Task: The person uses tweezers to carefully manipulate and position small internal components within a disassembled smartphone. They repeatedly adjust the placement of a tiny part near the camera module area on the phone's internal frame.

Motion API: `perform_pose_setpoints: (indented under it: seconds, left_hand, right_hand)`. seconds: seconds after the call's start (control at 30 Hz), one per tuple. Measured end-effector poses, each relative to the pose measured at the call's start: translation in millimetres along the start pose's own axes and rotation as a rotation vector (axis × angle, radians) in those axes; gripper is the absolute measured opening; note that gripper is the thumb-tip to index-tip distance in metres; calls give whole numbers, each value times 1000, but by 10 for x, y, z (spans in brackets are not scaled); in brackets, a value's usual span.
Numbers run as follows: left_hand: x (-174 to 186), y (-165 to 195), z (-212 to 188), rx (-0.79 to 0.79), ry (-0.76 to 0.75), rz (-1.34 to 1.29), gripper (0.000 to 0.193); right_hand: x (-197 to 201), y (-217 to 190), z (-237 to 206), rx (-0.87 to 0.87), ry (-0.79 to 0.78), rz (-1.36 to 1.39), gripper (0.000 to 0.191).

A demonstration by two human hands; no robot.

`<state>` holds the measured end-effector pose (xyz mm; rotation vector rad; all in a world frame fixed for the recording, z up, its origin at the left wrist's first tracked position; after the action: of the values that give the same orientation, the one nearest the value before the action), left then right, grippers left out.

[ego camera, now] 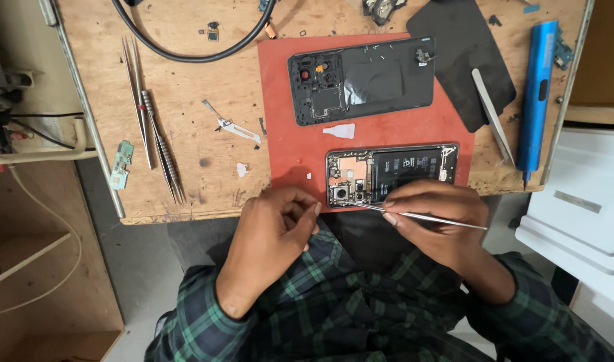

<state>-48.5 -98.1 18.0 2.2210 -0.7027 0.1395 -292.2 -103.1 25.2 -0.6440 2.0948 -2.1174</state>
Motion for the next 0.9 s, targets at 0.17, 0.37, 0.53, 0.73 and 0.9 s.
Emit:
perform_pose_setpoints:
  seconds: [0.17,0.37,0.53,0.73,0.9]
  left_hand:
    - [61,148,69,-116,-10,135,14]
    - [51,179,126,-29,-84,106,16]
    - [49,203,125,-26,-106,105,18]
    - [45,223,160,-17,-126,129,21]
    - [36,247,161,-17,-99,151,23]
  right_hand:
    - [-76,-21,52,49,-17,-68,14]
    - [-108,-11,72,61,2,-81,16]
    - [-107,-7,50,31,17,-97,16]
    - [-114,12,52,49,-6,-76,15]
    - [-112,26,34,41,-16,-83,15]
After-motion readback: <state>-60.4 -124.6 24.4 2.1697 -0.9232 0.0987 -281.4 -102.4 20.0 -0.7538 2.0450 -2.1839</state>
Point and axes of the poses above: each hand's wrist, its own z-axis towards the middle knuckle, its own x-axis out of the back of the hand, y = z × x, the point moved 4 cm from there along z, towards the middle knuckle, and after that the axes turned 10 degrees about z, right-handed, at the moved point
